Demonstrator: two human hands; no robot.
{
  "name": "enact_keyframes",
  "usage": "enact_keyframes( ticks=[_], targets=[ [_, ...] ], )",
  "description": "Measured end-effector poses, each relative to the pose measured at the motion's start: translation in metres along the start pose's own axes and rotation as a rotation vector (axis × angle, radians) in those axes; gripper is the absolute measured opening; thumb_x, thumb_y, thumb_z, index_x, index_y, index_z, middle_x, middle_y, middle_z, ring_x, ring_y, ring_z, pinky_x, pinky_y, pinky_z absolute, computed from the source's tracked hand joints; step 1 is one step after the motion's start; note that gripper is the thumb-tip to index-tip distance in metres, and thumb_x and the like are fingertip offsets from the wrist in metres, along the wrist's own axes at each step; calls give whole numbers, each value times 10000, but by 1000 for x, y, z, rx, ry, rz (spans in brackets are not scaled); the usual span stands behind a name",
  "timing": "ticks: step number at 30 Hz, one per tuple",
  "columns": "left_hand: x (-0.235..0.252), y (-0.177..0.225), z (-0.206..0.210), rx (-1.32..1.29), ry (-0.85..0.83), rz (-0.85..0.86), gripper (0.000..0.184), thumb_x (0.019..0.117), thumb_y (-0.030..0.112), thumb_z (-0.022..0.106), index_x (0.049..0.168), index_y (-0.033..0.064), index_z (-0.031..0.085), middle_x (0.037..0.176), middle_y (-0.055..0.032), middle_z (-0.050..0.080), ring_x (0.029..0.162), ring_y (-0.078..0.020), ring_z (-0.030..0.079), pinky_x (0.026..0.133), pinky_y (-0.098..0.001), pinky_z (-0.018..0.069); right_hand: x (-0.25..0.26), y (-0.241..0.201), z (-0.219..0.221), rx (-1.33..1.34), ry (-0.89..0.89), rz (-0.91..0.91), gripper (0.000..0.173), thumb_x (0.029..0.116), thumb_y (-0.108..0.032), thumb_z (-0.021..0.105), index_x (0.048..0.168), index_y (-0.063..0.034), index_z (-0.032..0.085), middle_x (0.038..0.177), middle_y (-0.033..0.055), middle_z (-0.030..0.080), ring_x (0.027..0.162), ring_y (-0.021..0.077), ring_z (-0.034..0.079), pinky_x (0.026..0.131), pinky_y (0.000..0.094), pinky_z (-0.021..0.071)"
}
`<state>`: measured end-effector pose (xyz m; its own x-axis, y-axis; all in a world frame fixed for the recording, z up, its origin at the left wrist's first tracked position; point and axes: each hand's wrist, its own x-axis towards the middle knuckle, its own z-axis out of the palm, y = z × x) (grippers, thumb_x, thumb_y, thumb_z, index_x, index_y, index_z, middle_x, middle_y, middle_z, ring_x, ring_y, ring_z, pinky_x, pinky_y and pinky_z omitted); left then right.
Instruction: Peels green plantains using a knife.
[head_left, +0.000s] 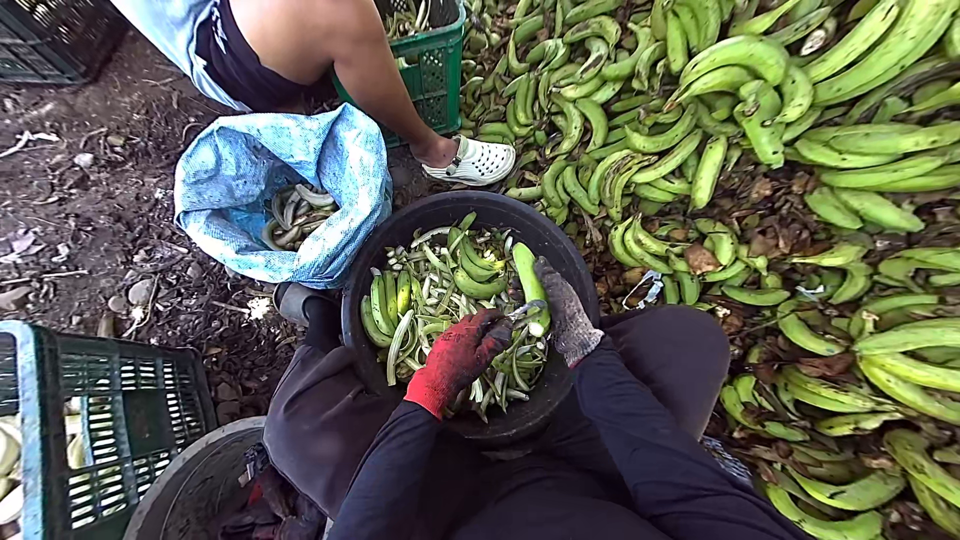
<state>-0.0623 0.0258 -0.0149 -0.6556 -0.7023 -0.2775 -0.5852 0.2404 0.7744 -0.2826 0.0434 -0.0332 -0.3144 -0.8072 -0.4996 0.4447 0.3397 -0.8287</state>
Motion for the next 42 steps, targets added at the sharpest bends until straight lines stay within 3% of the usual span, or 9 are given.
enact_keyframes(
  ticks=[6, 11, 19, 22, 27, 30, 34, 37, 42],
  targets=[
    [-1, 10, -14, 190, -4, 51, 510, 1043, 601, 365, 1418, 337, 591, 1230, -41, 692, 1141, -216, 665, 986, -518, 534, 3, -13, 9, 30, -69, 77, 573, 1014, -608, 476, 1370, -169, 570, 1045, 115, 713, 777, 224, 691, 654, 374, 596],
    [6, -8, -6, 147, 65, 44, 494, 1031, 610, 397, 1398, 353, 607, 1208, -48, 690, 1106, -219, 663, 969, -519, 534, -4, -5, 15, 30, -159, 61, 723, 1005, -720, 317, 1327, -138, 600, 1039, 131, 715, 844, 242, 696, 718, 416, 601],
    [24, -45, -15, 216, 524, -294, 448, 1015, 478, 546, 1418, 292, 609, 1227, -193, 670, 1057, -391, 671, 892, -621, 538, -44, 36, 44, -280, -188, 144, 611, 1073, -579, 313, 1419, -137, 554, 1148, 115, 699, 947, 234, 708, 785, 440, 621],
    [17, -49, -21, 41, 472, -213, 466, 1058, 480, 468, 1439, 238, 582, 1224, -151, 674, 1085, -311, 668, 944, -563, 547, -41, 38, 42, -224, -165, 180, 586, 1029, -493, 542, 1493, -140, 485, 1181, 140, 697, 918, 287, 722, 720, 463, 633],
    [-8, -16, 8, -268, 217, -28, 504, 1047, 542, 474, 1375, 187, 618, 1172, -8, 717, 1014, -114, 692, 929, -420, 585, 5, 20, 28, -186, 70, -127, 574, 1024, -534, 520, 1433, -131, 544, 1135, 109, 710, 949, 228, 709, 815, 448, 616],
    [-12, -13, 18, -152, 254, 2, 504, 1047, 558, 435, 1360, 218, 637, 1202, -23, 702, 1094, -147, 676, 966, -449, 570, 12, 8, 31, -109, 64, -157, 583, 1027, -566, 488, 1448, -164, 519, 1152, 94, 700, 955, 212, 698, 814, 424, 603],
    [13, -34, -6, 150, 426, -158, 460, 1009, 502, 513, 1370, 246, 641, 1198, -151, 699, 1057, -347, 687, 894, -604, 549, -4, 31, 38, -32, -238, 133, 478, 1089, -466, 372, 1265, -79, 590, 966, 115, 690, 788, 208, 679, 666, 382, 597],
    [25, -51, -19, 189, 492, -285, 434, 1005, 456, 585, 1403, 286, 608, 1196, -148, 685, 1033, -350, 684, 882, -603, 550, -18, 44, 28, -187, -369, 238, 475, 1083, -421, 409, 1367, -73, 562, 1128, 147, 722, 946, 269, 724, 773, 423, 624],
    [10, -24, 9, 34, 355, -186, 488, 987, 454, 614, 1403, 200, 613, 1271, -123, 679, 1142, -289, 670, 978, -549, 549, 2, 37, 23, -120, 16, 65, 516, 1072, -490, 416, 1310, -77, 612, 1070, 132, 706, 919, 233, 695, 787, 442, 601]
  ],
)
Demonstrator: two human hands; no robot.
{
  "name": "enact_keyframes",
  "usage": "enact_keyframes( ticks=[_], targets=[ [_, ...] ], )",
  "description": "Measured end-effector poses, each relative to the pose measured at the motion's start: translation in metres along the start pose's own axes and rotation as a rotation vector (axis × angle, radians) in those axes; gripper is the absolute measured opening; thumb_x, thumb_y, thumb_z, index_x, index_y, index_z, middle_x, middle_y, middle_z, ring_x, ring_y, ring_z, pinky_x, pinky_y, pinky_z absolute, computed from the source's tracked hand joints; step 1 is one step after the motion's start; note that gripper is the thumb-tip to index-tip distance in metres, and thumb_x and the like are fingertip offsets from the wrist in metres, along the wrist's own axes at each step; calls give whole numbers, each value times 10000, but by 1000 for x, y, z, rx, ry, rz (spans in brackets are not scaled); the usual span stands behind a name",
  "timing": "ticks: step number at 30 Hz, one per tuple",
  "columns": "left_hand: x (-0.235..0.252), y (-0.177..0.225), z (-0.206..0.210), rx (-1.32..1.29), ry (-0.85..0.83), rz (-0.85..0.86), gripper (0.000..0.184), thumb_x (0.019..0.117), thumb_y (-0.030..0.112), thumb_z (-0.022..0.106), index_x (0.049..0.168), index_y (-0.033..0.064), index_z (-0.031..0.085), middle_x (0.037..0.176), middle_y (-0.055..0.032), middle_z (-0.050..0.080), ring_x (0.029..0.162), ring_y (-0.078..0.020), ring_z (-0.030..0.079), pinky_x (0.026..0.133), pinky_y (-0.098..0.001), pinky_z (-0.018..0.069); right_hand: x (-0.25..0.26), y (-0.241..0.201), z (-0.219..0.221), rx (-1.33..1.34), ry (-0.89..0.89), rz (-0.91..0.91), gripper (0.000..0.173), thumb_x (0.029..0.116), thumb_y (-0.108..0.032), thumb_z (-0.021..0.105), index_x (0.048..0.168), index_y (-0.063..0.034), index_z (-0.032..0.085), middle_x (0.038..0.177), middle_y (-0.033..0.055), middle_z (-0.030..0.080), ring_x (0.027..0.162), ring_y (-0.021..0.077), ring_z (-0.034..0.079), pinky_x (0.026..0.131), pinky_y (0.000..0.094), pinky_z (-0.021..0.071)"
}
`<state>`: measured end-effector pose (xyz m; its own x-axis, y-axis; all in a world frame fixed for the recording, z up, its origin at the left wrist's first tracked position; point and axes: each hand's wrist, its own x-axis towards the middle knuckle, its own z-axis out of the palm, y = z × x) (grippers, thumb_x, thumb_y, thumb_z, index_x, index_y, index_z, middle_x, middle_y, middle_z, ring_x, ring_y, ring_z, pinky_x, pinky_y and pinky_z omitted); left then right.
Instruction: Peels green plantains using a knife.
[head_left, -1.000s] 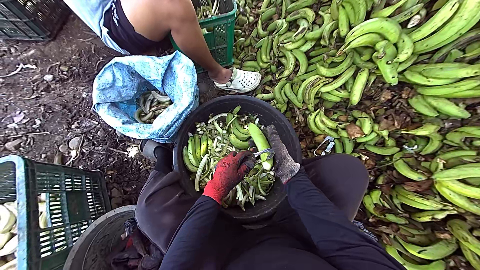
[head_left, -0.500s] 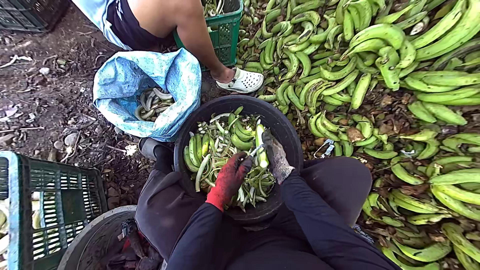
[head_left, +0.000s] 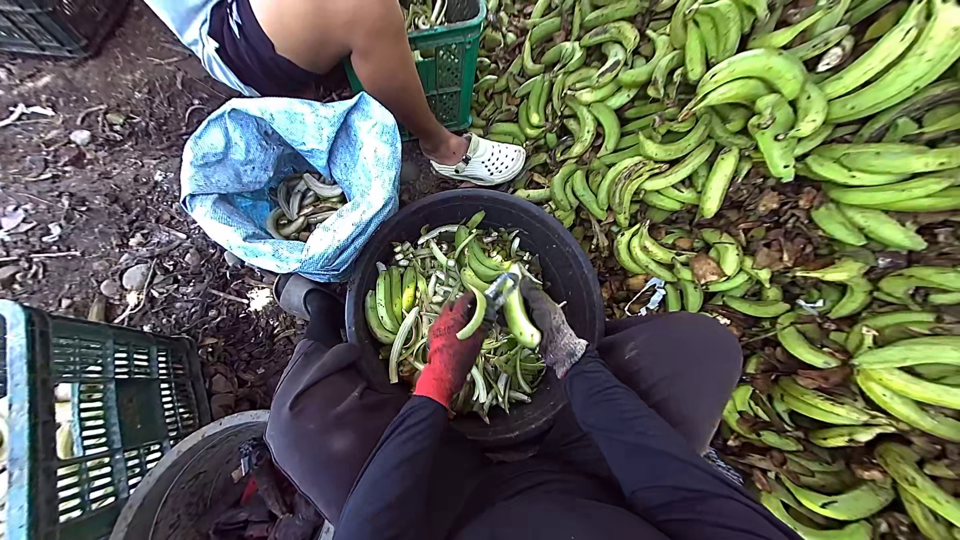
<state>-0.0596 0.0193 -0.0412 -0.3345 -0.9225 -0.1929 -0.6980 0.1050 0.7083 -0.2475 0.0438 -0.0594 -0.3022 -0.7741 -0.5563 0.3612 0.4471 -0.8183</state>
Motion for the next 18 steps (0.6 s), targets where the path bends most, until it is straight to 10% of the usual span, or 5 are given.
enact_keyframes(
  ticks=[10, 18],
  targets=[
    [-17, 16, 12, 1, -20, -10, 524, 1012, 496, 514, 1435, 200, 599, 1298, -120, 666, 1162, -273, 660, 999, -514, 533, -12, -58, 30, -31, 404, -289, 623, 1054, -596, 385, 1571, -252, 336, 1429, 61, 562, 1223, 182, 595, 1023, 471, 503],
    [18, -1, 1, 157, 11, -92, 483, 1016, 437, 520, 1435, 213, 604, 1295, -174, 663, 1140, -367, 660, 969, -588, 519, 2, 4, 12, -5, -234, 3, 407, 1101, -380, 393, 1216, -60, 616, 938, 79, 671, 802, 155, 653, 717, 348, 576]
  ],
)
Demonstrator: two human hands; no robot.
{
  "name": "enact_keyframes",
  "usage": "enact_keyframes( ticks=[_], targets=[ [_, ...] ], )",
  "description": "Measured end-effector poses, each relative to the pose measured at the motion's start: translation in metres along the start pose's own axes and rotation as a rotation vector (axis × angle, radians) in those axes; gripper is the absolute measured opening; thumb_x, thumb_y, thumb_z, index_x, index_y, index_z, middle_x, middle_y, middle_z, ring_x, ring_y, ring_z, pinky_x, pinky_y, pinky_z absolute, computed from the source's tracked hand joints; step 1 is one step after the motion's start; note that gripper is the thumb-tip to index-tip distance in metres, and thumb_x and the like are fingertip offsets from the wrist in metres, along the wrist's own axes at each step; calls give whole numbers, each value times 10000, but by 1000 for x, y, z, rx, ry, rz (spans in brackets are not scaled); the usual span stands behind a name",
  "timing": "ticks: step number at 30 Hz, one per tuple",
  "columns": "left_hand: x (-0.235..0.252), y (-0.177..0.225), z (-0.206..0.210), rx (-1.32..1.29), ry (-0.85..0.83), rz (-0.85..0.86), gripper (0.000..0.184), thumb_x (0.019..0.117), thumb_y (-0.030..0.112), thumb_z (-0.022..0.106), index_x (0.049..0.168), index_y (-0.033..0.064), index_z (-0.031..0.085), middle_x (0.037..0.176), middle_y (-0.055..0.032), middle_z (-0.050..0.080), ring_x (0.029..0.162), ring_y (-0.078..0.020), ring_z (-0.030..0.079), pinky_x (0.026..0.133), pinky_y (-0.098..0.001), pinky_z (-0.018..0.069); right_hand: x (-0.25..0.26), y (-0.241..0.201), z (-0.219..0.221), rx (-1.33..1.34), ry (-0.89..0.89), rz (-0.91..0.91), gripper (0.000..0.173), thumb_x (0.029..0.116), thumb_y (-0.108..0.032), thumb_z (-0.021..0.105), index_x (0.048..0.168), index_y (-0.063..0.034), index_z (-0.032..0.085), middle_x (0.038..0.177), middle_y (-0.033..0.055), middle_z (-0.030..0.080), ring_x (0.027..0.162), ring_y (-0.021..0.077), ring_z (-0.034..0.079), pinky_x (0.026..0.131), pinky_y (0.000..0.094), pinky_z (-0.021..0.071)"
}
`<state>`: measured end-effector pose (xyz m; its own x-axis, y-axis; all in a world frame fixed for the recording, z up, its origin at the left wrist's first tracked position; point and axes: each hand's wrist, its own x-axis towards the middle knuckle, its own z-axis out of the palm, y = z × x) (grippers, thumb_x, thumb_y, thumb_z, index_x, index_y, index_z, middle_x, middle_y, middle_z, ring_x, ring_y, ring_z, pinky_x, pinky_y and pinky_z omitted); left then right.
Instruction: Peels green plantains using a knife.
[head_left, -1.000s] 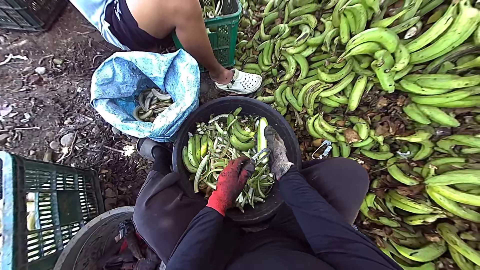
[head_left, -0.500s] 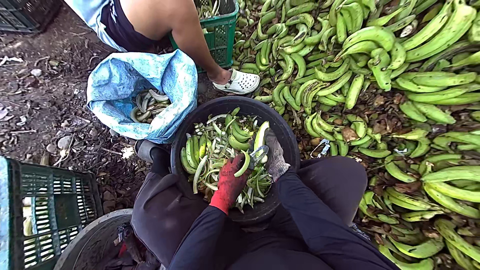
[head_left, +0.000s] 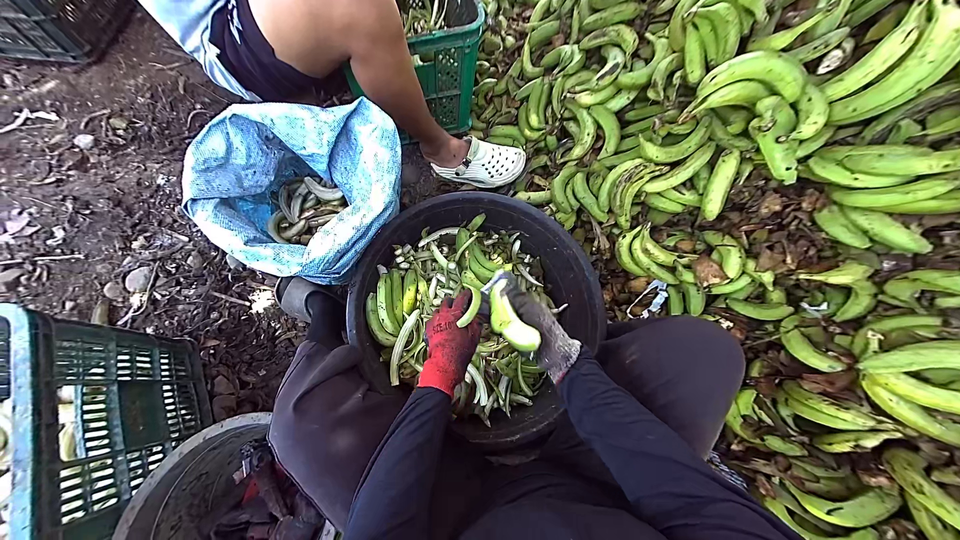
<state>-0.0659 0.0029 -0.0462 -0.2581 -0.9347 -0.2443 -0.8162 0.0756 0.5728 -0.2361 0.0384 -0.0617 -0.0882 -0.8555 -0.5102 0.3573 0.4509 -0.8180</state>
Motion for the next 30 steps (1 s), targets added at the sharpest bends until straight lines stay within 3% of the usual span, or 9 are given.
enact_keyframes(
  ticks=[3, 6, 8, 11, 14, 18, 24, 27, 30],
  targets=[
    [20, -18, 0, -20, 11, -51, 476, 1052, 443, 455, 1447, 214, 588, 1292, -172, 669, 1134, -369, 669, 965, -608, 524, -26, 1, -3, -166, -136, 116, 474, 1084, -428, 424, 1367, -81, 579, 1116, 107, 716, 968, 202, 709, 847, 396, 611],
    [14, -16, 1, -79, 7, 34, 478, 1063, 508, 389, 1397, 246, 609, 1281, -104, 680, 1148, -294, 666, 972, -568, 537, -18, 4, -13, -148, 98, 114, 495, 1070, -449, 461, 1394, -90, 568, 1204, 115, 694, 1064, 204, 684, 910, 419, 587],
    [1, -7, 7, -94, -4, 115, 472, 1044, 502, 408, 1398, 268, 615, 1257, -109, 685, 1113, -295, 679, 939, -566, 552, -1, 3, -18, -38, 243, 51, 497, 1071, -457, 457, 1381, -87, 576, 1198, 117, 693, 1049, 205, 682, 890, 427, 587],
    [-21, 5, 17, -58, 54, 229, 523, 1028, 566, 393, 1392, 274, 630, 1189, -125, 697, 1055, -322, 680, 894, -571, 550, 15, -5, -17, 182, 265, -88, 539, 1069, -497, 416, 1357, -64, 553, 1123, 160, 696, 971, 261, 702, 814, 464, 608],
    [-32, 9, 21, -21, 174, 292, 591, 1008, 642, 393, 1357, 250, 666, 1159, -142, 705, 1032, -353, 682, 876, -584, 541, 22, -21, -4, 455, 328, -93, 574, 1053, -568, 400, 1361, -94, 501, 1088, 164, 659, 906, 282, 682, 757, 481, 595],
    [-29, 7, 20, -13, 270, 296, 582, 996, 633, 431, 1340, 236, 682, 1164, -151, 708, 1026, -363, 685, 874, -592, 536, 23, -32, 13, 533, 474, -104, 605, 1049, -600, 378, 1395, -109, 457, 1119, 174, 634, 899, 293, 676, 738, 495, 592],
    [-20, 9, 11, -54, 200, 212, 516, 1019, 545, 432, 1358, 236, 667, 1173, -161, 695, 1049, -369, 674, 880, -596, 531, 10, -36, 29, 232, 522, -149, 549, 1077, -524, 378, 1372, -81, 514, 1103, 143, 659, 931, 235, 676, 796, 450, 588],
    [-11, 3, 7, -44, 165, 222, 518, 1037, 547, 385, 1368, 256, 658, 1207, -149, 691, 1071, -360, 670, 899, -590, 528, 17, -17, 19, 43, 418, -189, 554, 1081, -526, 362, 1302, -72, 591, 1055, 121, 681, 925, 204, 675, 809, 426, 585],
    [1, -5, 2, -5, 144, 216, 523, 1058, 550, 330, 1382, 286, 645, 1215, -132, 695, 1085, -346, 670, 909, -592, 523, 3, -11, 15, -204, 245, -154, 462, 1112, -376, 332, 1280, -49, 612, 1046, 130, 675, 922, 191, 661, 823, 411, 570]
  ],
)
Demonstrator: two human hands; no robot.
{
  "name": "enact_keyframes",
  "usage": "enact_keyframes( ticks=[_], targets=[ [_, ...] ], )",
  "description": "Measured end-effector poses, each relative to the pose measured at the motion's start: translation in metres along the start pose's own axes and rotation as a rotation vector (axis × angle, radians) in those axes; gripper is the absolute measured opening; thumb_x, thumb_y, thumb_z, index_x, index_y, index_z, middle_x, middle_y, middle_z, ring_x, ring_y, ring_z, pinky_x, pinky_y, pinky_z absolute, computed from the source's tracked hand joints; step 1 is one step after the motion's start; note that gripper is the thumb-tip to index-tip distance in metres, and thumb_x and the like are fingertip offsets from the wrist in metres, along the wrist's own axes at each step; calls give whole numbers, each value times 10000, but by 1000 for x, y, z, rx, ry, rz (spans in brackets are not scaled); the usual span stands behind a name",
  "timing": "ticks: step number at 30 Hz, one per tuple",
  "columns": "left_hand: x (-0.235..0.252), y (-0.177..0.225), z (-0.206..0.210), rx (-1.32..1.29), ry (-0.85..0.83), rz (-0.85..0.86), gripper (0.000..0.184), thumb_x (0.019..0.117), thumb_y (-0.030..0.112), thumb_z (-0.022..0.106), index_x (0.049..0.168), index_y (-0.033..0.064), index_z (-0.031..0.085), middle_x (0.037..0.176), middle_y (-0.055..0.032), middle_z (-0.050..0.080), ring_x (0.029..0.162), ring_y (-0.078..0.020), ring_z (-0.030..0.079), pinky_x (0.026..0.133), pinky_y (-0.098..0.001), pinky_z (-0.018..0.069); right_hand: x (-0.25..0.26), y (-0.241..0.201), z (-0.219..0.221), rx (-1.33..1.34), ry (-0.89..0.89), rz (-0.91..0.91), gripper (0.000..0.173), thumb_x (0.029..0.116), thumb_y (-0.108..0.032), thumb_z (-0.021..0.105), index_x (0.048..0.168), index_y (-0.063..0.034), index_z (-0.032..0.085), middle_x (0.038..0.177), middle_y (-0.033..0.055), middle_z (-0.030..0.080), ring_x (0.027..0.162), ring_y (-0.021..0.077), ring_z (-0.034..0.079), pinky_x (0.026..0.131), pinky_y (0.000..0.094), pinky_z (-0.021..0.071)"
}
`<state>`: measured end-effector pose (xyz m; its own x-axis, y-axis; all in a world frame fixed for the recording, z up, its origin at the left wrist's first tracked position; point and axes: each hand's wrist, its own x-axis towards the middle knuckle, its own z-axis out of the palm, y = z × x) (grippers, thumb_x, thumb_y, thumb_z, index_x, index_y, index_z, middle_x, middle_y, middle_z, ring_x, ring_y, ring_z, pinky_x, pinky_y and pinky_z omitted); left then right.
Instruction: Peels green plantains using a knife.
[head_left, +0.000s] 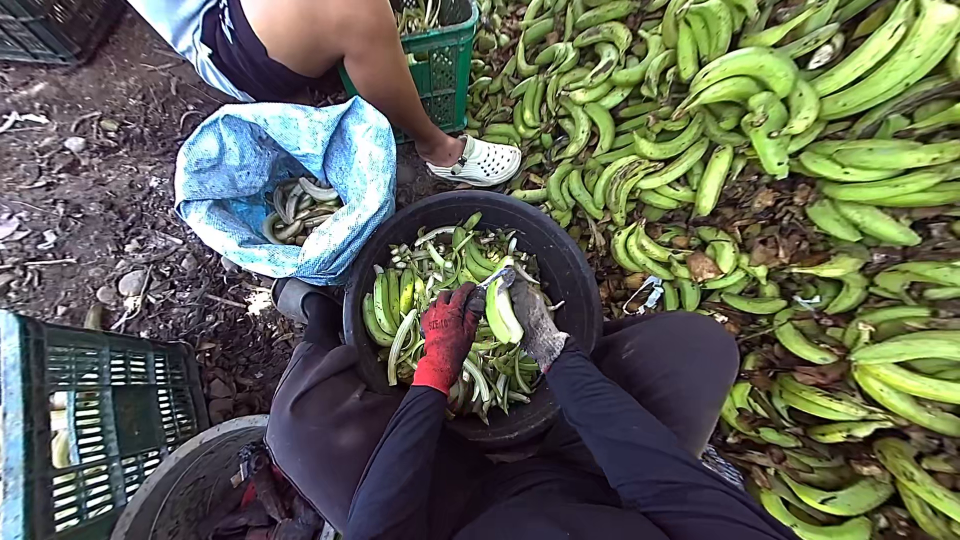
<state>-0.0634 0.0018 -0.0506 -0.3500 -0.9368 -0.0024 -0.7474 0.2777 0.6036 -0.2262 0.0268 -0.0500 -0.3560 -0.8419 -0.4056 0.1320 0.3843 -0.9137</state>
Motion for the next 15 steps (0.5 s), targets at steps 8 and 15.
enact_keyframes(
  ticks=[8, 15],
  targets=[
    [21, -28, 5, 40, -172, -147, 495, 1066, 575, 313, 1370, 344, 628, 1236, -72, 706, 1098, -300, 683, 918, -599, 535, -21, 10, -28, -20, -366, 232, 497, 1072, -397, 449, 1490, -130, 482, 1223, 117, 694, 1048, 235, 705, 897, 445, 606],
    [-28, 7, 18, 38, 12, 309, 592, 1030, 665, 305, 1345, 315, 665, 1169, -83, 717, 1058, -304, 681, 923, -576, 520, 17, 12, -46, 720, -217, 354, 463, 1090, -456, 286, 1115, -92, 571, 857, 63, 645, 708, 138, 645, 622, 290, 570]
  ],
)
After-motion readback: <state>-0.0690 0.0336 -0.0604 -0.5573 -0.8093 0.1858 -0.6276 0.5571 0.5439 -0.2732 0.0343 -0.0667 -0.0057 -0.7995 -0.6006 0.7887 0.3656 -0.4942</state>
